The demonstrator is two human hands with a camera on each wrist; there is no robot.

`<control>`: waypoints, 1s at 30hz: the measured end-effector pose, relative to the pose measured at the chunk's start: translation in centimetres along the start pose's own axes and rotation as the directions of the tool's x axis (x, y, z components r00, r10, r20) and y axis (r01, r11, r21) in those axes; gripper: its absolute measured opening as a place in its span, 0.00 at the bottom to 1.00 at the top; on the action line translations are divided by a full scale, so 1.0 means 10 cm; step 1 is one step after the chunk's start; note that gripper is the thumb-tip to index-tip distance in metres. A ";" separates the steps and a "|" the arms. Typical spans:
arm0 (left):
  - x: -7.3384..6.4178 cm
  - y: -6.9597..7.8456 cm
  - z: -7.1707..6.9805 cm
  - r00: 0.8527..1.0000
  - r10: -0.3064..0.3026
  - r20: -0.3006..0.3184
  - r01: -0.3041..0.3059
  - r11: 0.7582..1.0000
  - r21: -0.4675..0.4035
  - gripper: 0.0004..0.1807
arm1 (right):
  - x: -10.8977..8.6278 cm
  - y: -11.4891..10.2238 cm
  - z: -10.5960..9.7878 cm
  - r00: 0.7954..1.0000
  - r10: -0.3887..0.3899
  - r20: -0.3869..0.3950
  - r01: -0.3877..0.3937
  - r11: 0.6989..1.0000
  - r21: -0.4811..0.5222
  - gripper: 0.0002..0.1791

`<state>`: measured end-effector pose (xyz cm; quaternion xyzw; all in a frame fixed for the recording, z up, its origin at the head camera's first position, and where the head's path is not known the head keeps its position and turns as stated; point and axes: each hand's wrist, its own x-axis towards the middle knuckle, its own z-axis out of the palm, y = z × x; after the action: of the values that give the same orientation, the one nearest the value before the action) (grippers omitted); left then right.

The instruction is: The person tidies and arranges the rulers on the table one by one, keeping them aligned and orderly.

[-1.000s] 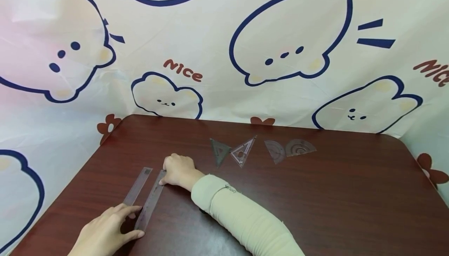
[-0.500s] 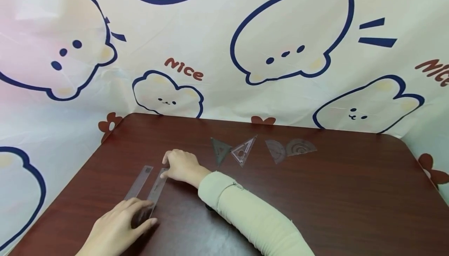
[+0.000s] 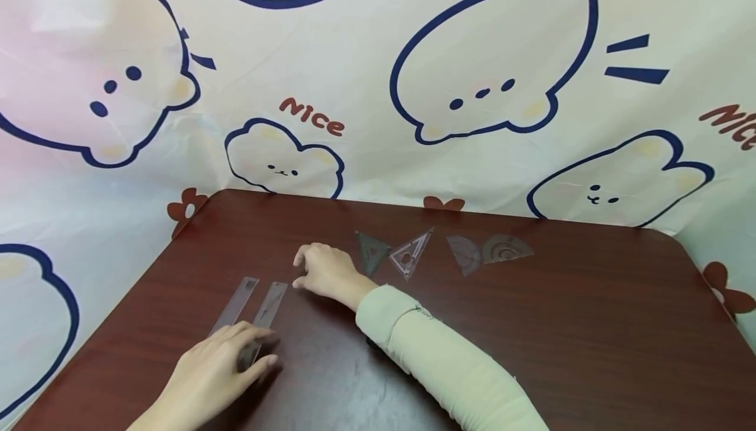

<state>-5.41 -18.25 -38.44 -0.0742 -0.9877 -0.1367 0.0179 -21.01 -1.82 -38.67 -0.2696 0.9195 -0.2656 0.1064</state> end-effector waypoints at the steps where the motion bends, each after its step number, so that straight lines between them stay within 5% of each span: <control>1: 0.00 0.00 0.00 1.000 0.006 -0.003 -0.006 1.000 -0.001 0.15 | -0.01 0.01 -0.01 1.000 0.003 -0.005 -0.003 1.000 0.002 0.19; 20: 0.16 0.15 0.03 0.992 0.112 -0.054 -0.112 0.994 0.001 0.13 | -0.29 0.33 -0.24 0.991 0.081 -0.109 -0.070 0.993 0.100 0.16; 30: 0.31 0.18 0.07 0.963 0.227 -0.146 -0.222 0.974 0.048 0.13 | -0.41 0.56 -0.33 0.977 0.138 -0.163 -0.123 0.987 0.100 0.15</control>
<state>-8.24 -15.92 -38.47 -0.1748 -0.9707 -0.1234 0.1090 -21.23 5.86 -38.73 -0.1800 0.9281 -0.3210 0.0569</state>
